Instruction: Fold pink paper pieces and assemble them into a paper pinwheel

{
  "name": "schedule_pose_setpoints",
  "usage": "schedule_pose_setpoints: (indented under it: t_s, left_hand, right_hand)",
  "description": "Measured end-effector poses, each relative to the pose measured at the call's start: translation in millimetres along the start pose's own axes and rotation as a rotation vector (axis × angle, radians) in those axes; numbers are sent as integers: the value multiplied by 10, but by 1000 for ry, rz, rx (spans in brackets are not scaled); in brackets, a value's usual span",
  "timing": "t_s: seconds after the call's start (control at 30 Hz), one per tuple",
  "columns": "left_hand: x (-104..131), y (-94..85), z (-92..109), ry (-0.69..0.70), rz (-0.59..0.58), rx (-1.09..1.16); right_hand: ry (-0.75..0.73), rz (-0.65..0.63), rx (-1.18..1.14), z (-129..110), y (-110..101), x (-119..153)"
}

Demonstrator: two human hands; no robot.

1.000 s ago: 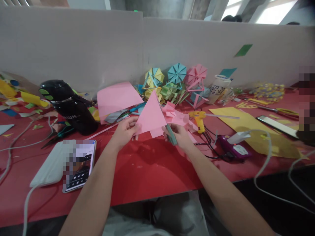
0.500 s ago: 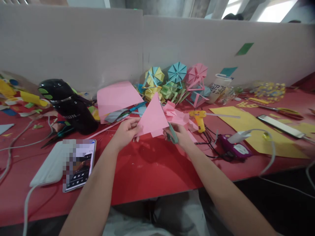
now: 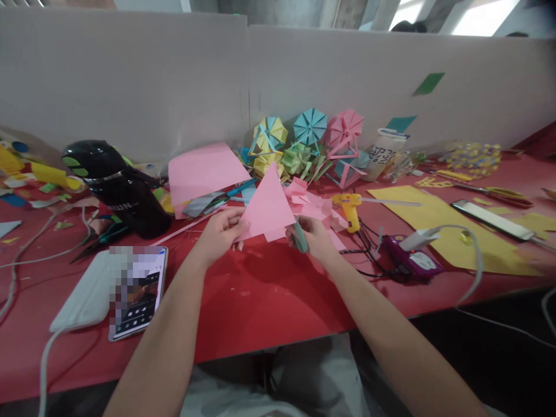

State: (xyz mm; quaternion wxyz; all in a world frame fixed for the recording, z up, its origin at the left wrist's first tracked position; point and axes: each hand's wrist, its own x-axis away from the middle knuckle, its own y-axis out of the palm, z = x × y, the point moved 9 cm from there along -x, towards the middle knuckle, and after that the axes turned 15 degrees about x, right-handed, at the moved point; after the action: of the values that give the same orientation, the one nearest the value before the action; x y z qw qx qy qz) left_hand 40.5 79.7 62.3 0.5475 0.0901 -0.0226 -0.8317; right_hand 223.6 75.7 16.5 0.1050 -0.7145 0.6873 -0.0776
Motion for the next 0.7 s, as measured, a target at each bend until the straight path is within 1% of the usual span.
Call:
schedule_pose_setpoints:
  t_s: [0.13,0.47,0.7]
  left_hand:
    - [-3,-8,-7,3,-1,3]
    - [6,34,-34,-32,-37,-18]
    - [15,67,-39,-49,-61,-12]
  right_hand:
    - [-16,15,-24,-37,-20,8]
    - [-43,-7,-79,-28,-13,-7]
    - [-13,-16,-61,11,1,-17]
